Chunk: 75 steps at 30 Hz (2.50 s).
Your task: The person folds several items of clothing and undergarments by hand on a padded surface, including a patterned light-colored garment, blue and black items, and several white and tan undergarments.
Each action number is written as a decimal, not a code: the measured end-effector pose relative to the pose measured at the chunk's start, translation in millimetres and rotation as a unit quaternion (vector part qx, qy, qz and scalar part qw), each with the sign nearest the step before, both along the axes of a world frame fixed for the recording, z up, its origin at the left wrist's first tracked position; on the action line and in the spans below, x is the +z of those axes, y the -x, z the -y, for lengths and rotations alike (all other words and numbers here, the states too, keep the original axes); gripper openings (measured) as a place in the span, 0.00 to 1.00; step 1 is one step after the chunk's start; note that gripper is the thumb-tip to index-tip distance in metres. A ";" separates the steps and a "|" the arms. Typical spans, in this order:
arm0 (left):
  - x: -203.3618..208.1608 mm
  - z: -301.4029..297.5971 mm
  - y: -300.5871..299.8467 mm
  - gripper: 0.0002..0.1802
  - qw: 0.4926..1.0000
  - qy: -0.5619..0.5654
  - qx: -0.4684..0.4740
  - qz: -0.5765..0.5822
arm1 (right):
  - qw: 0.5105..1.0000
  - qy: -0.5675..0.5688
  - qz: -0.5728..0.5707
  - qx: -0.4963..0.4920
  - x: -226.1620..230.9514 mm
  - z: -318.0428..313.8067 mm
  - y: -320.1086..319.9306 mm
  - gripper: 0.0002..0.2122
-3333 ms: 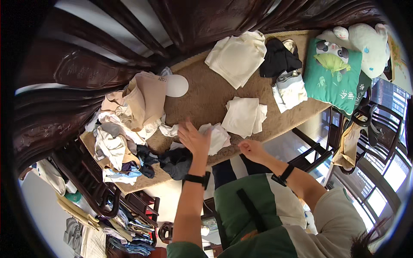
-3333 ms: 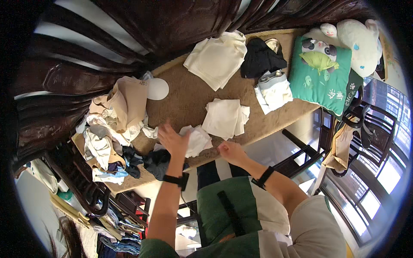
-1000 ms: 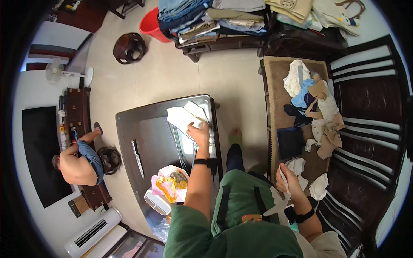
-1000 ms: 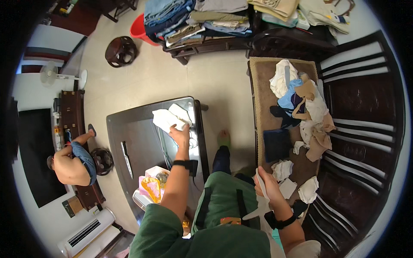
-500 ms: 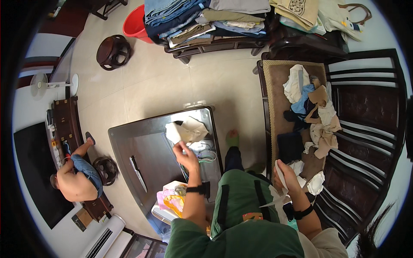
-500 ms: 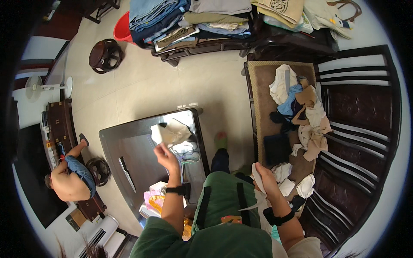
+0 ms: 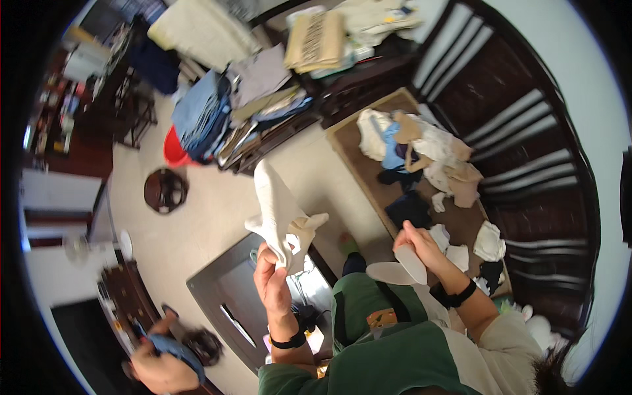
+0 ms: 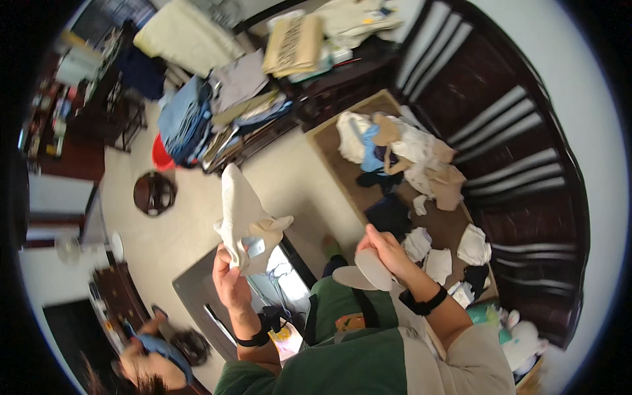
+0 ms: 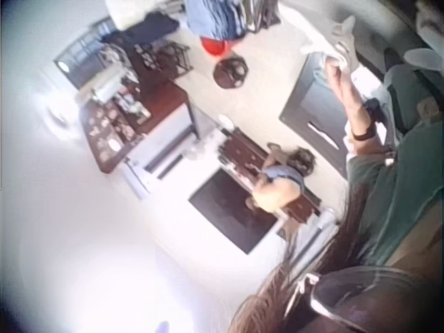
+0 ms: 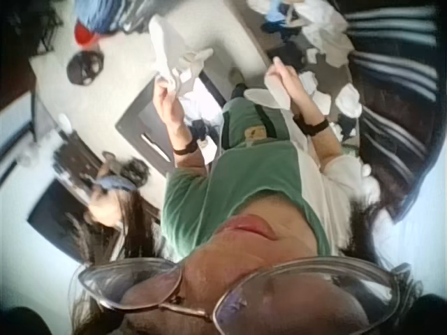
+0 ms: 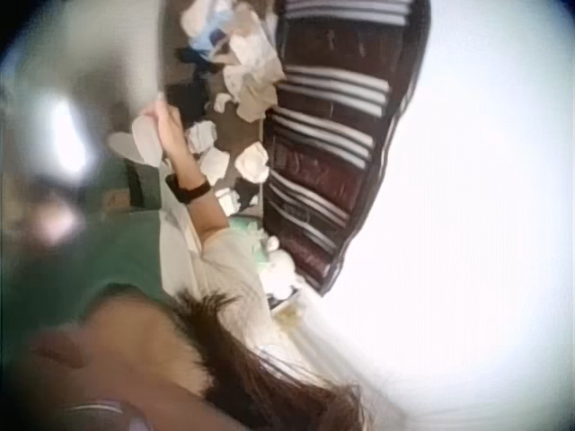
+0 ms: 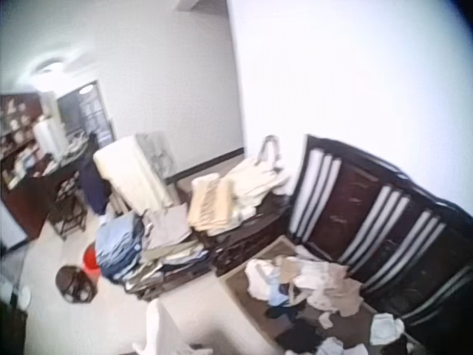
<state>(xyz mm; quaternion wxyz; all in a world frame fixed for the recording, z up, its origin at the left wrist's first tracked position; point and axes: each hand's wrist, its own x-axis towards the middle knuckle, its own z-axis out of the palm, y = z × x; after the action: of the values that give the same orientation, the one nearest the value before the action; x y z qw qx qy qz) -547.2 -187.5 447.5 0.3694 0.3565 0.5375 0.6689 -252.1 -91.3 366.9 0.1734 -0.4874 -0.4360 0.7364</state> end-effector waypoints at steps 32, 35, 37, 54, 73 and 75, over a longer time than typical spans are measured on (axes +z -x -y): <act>106.9 -63.6 -387.0 0.16 0.514 0.011 -0.749 0.418 | 0.942 -0.232 -0.220 -0.097 117.7 130.4 -314.2 0.20; 89.9 -77.6 -376.7 0.15 0.604 0.021 -0.722 0.337 | 0.929 -0.219 -0.239 -0.177 133.0 136.0 -315.3 0.20; 83.8 -76.2 -370.8 0.12 0.738 -0.052 -0.610 0.284 | 0.919 -0.213 -0.247 -0.223 141.8 136.9 -316.4 0.23; 50.1 -145.9 -320.1 0.19 0.861 0.019 -0.507 -0.023 | 0.893 -0.317 -0.143 -0.286 143.8 88.3 -249.6 0.22; 34.1 -124.5 -370.0 0.07 0.773 0.227 -0.590 0.053 | 0.875 -0.361 0.262 -0.189 153.6 96.8 -222.0 0.27; 32.7 -127.2 -377.5 0.12 0.761 0.210 -0.613 0.034 | 0.879 -0.321 0.284 -0.210 162.5 105.5 -232.6 0.27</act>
<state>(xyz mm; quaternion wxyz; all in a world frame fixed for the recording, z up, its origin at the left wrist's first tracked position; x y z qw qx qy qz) -169.7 -60.4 480.2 0.7843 0.5005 0.3183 0.1820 -19.5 -196.7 529.4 0.3400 -0.6732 -0.5665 0.3320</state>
